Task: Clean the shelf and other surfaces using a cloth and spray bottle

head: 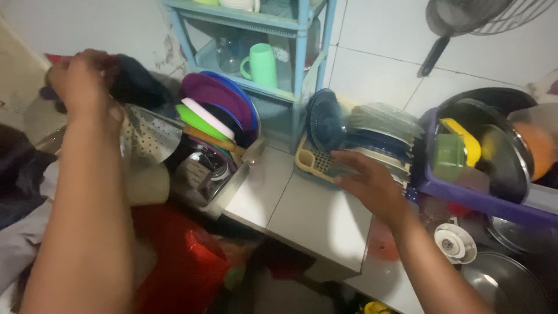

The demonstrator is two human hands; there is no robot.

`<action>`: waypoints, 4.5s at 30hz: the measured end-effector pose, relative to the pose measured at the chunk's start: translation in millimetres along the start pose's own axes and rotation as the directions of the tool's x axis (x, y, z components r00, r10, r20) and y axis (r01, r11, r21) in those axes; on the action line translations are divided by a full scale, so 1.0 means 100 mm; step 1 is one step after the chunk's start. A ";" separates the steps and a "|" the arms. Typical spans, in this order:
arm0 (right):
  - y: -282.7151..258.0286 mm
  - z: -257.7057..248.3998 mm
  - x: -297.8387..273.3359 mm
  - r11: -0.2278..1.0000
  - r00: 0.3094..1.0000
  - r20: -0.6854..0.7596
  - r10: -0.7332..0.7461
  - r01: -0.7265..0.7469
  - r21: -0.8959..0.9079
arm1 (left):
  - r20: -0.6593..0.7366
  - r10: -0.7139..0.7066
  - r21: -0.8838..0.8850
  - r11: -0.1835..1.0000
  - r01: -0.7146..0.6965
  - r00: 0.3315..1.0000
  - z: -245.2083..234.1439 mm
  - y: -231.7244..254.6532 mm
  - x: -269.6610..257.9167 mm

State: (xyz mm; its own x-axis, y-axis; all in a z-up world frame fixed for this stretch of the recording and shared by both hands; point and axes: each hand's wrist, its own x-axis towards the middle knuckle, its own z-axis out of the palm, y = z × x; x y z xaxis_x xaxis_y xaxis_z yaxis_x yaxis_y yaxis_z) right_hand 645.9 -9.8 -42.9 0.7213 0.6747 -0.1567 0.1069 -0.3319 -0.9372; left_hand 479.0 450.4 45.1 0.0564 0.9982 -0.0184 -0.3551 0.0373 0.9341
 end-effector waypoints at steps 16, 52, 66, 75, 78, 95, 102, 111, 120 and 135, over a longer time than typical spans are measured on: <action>0.12 0.17 0.05 0.895 0.884 0.152 -0.442 0.424 0.139 | 0.736 -0.087 -0.105 0.965 0.240 0.671 0.36 -0.75 -2.22; 2.59 2.63 1.18 0.729 0.873 0.477 -0.105 0.394 -0.560 | 0.896 -0.176 0.394 0.741 -0.544 0.409 -0.66 -1.84 -1.80; 3.00 1.35 0.00 0.716 0.862 0.376 -0.340 0.496 -0.491 | 0.902 -0.194 0.383 0.773 -0.505 0.387 -0.52 -2.28 -1.57; 3.24 1.07 -0.25 0.771 0.912 0.231 -0.338 0.410 -0.488 | 0.896 0.031 0.316 0.655 -0.686 0.443 -0.36 -2.56 -1.21; 3.07 1.10 -0.23 0.750 0.901 0.221 -0.372 0.432 -0.500 | 0.910 0.078 0.270 0.633 -0.725 0.407 -0.32 -2.95 -1.07; 2.96 1.08 -0.15 0.898 0.902 0.008 -0.431 0.430 -0.094 | 0.807 -0.188 0.574 0.470 -0.670 0.559 -0.41 -3.01 -1.22; 2.56 1.02 0.40 0.992 0.998 -0.061 -0.028 0.020 -0.125 | 0.708 -0.242 0.658 0.565 -0.497 0.663 -0.39 -2.24 -1.28; 1.06 1.01 0.75 0.987 0.996 0.042 -0.083 0.088 -0.133 | 0.650 -0.032 0.712 0.376 -0.593 0.759 -0.70 -1.04 -1.65; 1.26 1.14 0.90 0.855 0.933 0.360 0.001 0.187 -0.484 | 0.608 0.154 0.690 0.383 -0.614 0.779 -1.16 -0.29 -2.06; -0.21 2.28 -0.34 0.789 0.541 0.576 -0.612 0.458 0.409 | 0.404 0.282 0.824 0.300 -0.480 0.870 -1.97 1.02 -3.08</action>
State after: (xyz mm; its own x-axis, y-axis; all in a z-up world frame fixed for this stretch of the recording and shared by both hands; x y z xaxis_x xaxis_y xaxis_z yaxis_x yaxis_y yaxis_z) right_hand 463.5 124.7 -88.6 -0.0695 0.9483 0.3097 0.1352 0.3166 -0.9389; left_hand 241.2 155.8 75.7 0.3264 0.8605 0.3911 0.6358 -0.5061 0.5828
